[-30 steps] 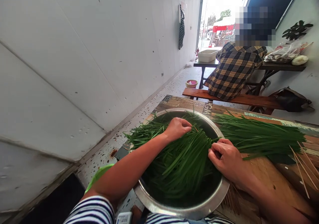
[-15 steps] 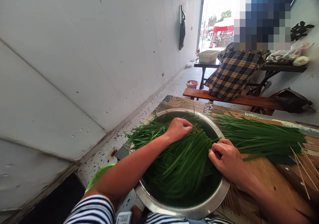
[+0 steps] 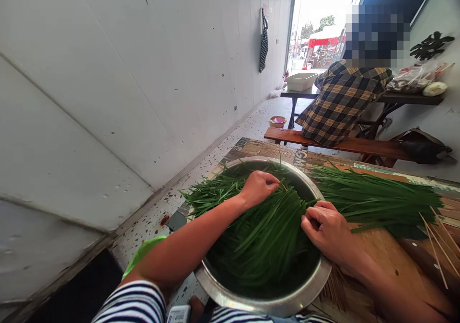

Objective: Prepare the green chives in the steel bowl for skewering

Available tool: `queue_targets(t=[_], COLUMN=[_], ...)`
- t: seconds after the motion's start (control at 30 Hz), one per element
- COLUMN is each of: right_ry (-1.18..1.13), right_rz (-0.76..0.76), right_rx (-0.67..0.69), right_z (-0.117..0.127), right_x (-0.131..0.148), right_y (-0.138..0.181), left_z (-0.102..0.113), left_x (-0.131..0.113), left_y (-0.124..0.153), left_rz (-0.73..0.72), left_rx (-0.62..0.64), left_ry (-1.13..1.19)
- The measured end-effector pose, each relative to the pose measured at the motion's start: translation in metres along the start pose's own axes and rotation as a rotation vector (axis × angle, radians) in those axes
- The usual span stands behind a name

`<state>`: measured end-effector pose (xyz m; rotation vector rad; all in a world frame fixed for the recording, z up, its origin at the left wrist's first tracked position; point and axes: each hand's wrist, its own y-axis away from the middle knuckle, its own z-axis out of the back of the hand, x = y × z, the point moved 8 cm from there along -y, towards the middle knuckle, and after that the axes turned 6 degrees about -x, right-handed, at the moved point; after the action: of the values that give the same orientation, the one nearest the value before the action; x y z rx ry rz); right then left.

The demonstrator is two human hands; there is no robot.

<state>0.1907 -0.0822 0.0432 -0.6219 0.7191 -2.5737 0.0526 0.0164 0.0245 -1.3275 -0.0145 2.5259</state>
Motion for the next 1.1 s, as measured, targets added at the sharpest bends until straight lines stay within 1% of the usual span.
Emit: queue_targets(t=[0.07, 0.17, 0.2, 0.23, 0.3, 0.33, 0.37, 0.4, 0.5, 0.6, 0.7, 0.87, 0.97, 1.1], right_ry=[0.003, 0.003, 0.002, 0.000, -0.003, -0.004, -0.005, -0.005, 0.000, 0.011, 0.015, 0.007, 0.003, 0.002], right_rz=[0.003, -0.001, -0.002, -0.002, -0.002, -0.003, -0.002, -0.001, 0.008, 0.017, 0.018, 0.010, 0.015, 0.010], right_rx=[-0.003, -0.012, -0.014, -0.012, -0.004, -0.002, -0.002, 0.000, -0.001, -0.009, -0.013, 0.001, 0.003, -0.001], right_z=[0.000, 0.001, 0.001, 0.001, 0.000, -0.001, -0.001, -0.002, -0.001, 0.000, 0.002, 0.001, -0.001, -0.001], right_x=[0.000, -0.001, -0.001, -0.002, -0.003, -0.003, -0.003, -0.003, -0.002, 0.000, 0.001, 0.000, -0.001, -0.002], right_y=[0.000, 0.001, 0.001, 0.002, 0.003, 0.003, 0.004, 0.003, 0.002, 0.001, 0.001, 0.002, 0.002, 0.002], left_z=[-0.002, -0.002, 0.004, 0.012, 0.034, 0.040, 0.040, 0.036, 0.017, 0.006, 0.004, 0.004, 0.002, 0.001], left_x=[-0.010, -0.030, -0.033, -0.031, -0.020, -0.014, -0.007, 0.000, 0.017, 0.024, 0.024, 0.023, 0.019, 0.011], left_y=[0.005, 0.012, 0.011, 0.008, -0.001, -0.005, -0.008, -0.010, -0.012, -0.012, -0.011, -0.012, -0.010, -0.007], left_rz=[-0.022, -0.115, -0.129, -0.120, -0.069, -0.056, -0.051, -0.051, -0.038, 0.016, 0.053, 0.089, 0.078, 0.058], left_rx=[0.066, 0.226, 0.220, 0.178, -0.002, -0.060, -0.057, -0.023, 0.100, 0.131, 0.123, 0.107, 0.088, 0.055], left_ry=[-0.014, -0.062, -0.092, -0.141, -0.259, -0.304, -0.342, -0.373, -0.453, -0.510, -0.459, -0.196, -0.045, 0.013])
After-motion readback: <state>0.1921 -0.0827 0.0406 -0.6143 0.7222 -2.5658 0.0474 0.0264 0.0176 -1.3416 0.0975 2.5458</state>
